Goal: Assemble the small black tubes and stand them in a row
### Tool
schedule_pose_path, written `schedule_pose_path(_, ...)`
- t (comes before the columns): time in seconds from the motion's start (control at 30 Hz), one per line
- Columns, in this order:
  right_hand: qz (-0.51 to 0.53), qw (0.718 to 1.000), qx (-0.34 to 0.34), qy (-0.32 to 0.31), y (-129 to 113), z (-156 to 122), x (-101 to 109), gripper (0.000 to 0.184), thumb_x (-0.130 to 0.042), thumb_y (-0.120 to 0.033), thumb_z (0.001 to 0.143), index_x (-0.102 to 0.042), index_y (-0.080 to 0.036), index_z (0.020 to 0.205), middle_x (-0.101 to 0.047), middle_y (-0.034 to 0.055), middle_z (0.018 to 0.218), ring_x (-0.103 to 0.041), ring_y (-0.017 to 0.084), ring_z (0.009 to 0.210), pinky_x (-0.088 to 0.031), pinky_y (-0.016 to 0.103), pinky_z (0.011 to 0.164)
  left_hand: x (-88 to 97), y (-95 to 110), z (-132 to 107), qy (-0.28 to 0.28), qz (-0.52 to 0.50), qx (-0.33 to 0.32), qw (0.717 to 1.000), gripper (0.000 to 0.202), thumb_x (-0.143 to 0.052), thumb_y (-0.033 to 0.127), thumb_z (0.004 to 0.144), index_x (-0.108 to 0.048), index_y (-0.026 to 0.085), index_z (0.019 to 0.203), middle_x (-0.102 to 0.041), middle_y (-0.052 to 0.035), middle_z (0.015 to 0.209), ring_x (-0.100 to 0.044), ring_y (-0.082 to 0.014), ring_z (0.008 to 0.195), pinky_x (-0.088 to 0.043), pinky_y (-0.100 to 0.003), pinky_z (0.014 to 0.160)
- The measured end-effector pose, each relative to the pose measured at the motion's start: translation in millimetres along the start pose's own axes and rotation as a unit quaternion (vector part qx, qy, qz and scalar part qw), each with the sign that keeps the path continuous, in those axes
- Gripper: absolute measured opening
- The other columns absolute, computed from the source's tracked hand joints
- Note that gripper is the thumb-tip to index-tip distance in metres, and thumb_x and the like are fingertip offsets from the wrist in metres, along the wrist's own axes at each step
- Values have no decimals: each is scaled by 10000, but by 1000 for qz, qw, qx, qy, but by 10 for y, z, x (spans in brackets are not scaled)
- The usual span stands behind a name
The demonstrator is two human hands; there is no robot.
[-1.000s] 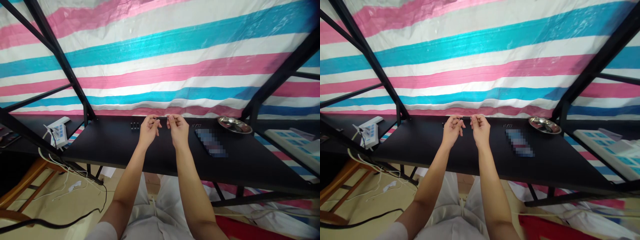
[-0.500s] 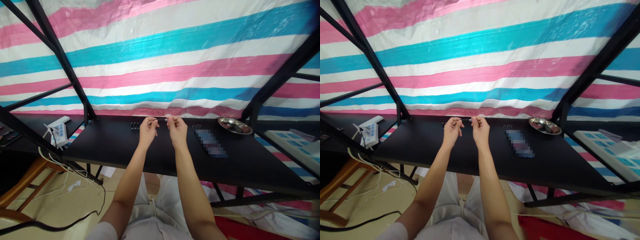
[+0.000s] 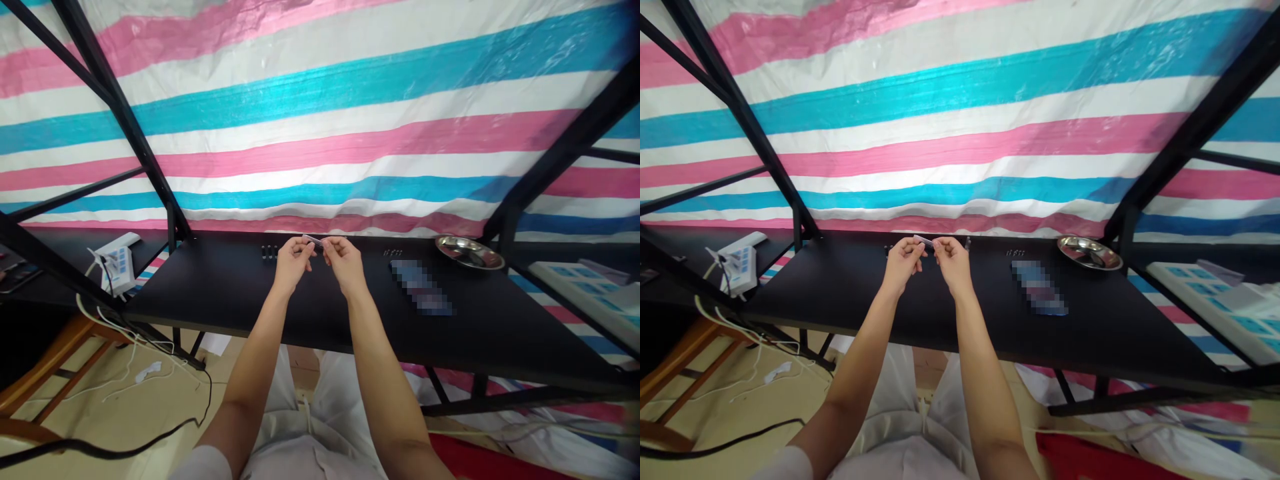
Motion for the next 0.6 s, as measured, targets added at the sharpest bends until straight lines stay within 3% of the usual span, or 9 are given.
schedule_pose_path(0.23, -63, 994, -20, -84, 83, 42, 29, 347, -639, -483, 666, -598, -161, 789, -522, -39, 574, -424, 70, 490, -348, 216, 474, 86, -85, 67, 13, 25, 0, 1000, 326, -626, 421, 704, -555, 131, 834, -545, 33, 602, -440, -26, 364, -320, -157, 352)
schedule_pose_path(0.47, -152, 970, -26, -190, 136, 188, 158, 326, -625, -454, 673, -638, -148, 784, -597, 4, 649, -490, 104, 572, -378, 250, 549, 143, -173, 174, -71, 106, -26, 992, 255, -606, 345, 735, -605, 128, 868, -556, 21, 637, -445, -27, 389, -350, -165, 386)
schedule_pose_path(0.6, -179, 958, -41, -220, 179, 240, 218, 348, -643, -461, 648, -646, -141, 784, -562, -18, 598, -457, 93, 539, -349, 240, 524, 149, -233, 211, -109, 155, -45, 981, 205, -558, 299, 771, -600, 135, 884, -562, 16, 684, -452, -23, 393, -353, -170, 410)
Point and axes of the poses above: each hand's wrist, its own z-axis towards the middle knuckle, its own x-axis out of the back of the hand, y = z × x, the point moved 2 cm from there along z, towards the middle knuckle
